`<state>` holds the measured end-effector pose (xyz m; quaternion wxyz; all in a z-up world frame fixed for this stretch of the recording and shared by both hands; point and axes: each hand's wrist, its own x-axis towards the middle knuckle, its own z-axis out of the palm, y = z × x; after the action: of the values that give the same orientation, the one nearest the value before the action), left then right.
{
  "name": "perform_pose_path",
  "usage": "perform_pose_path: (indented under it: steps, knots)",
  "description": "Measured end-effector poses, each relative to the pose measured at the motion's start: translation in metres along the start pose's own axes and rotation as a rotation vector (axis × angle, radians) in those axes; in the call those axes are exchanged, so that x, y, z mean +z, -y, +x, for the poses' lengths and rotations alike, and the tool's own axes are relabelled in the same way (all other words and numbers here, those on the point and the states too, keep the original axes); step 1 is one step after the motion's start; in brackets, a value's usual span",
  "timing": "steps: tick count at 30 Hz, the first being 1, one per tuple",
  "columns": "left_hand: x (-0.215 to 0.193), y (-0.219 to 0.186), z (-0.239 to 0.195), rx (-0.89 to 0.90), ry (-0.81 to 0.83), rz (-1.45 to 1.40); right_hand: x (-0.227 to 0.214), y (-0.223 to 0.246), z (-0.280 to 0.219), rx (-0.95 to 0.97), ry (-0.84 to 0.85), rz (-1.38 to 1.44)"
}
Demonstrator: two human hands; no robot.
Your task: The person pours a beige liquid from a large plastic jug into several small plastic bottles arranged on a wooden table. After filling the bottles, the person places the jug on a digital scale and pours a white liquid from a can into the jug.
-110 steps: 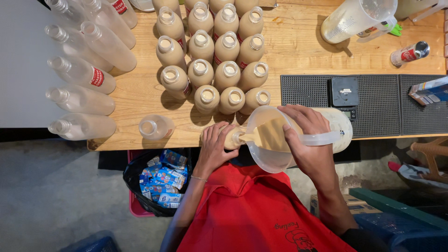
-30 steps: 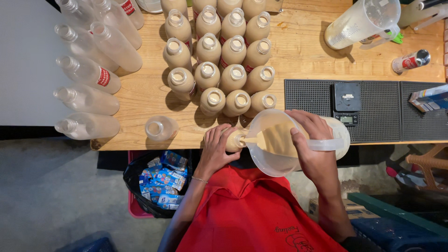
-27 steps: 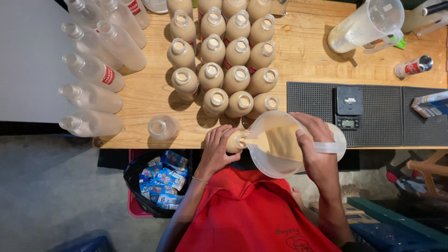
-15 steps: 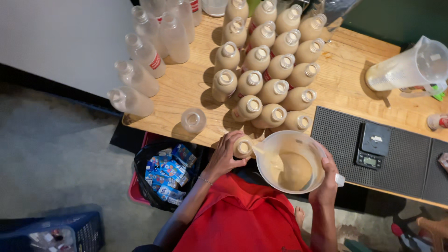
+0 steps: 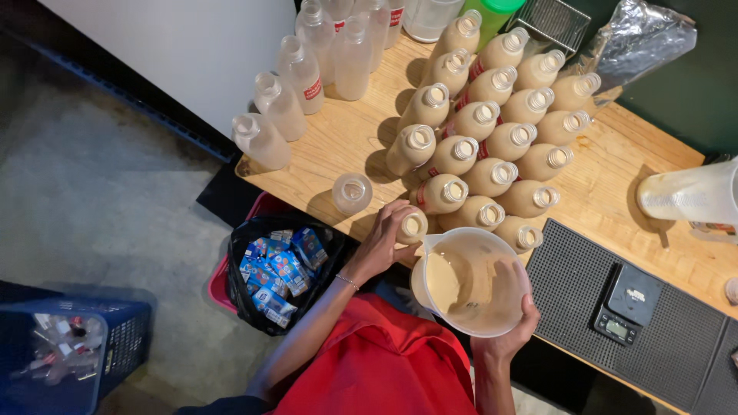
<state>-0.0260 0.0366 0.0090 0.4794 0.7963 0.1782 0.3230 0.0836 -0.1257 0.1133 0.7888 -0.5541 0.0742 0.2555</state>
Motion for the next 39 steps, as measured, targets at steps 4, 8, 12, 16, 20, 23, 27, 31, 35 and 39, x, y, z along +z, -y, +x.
perform_pose_path:
  steps: [4,8,12,16,20,23,27,31,35,39]
  knots:
    - [0.001,-0.007,0.017,-0.018,-0.090,0.033,0.000,-0.002,0.005,0.029,0.037,0.001]
    - [0.008,0.000,0.027,-0.069,-0.217,0.034,-0.001,-0.004,0.013,0.112,0.050,0.038]
    - [0.024,0.024,0.031,-0.097,-0.336,0.070,-0.011,-0.011,0.020,0.122,0.095,-0.060]
    - [0.020,0.015,0.045,-0.091,-0.387,0.049,-0.012,-0.017,0.031,0.127,0.192,-0.066]
    - [0.016,0.008,0.053,-0.144,-0.380,0.053,-0.015,-0.022,0.042,0.158,0.258,-0.152]
    - [0.015,0.005,0.055,-0.164,-0.382,0.051,-0.017,-0.024,0.050,0.158,0.313,-0.203]
    - [0.011,0.003,0.051,-0.185,-0.308,-0.002,-0.001,-0.014,0.042,0.208,0.310,-0.244]
    - [0.009,0.005,0.029,-0.278,-0.240,-0.128,0.000,-0.016,0.046,0.217,0.325,-0.240]
    - [0.017,0.010,-0.018,-0.343,-0.305,-0.414,0.003,-0.021,0.048,0.254,0.341,-0.156]
    - [-0.007,-0.013,-0.047,-0.282,-0.560,-0.040,0.018,-0.023,0.039,0.215,0.420,-0.143]
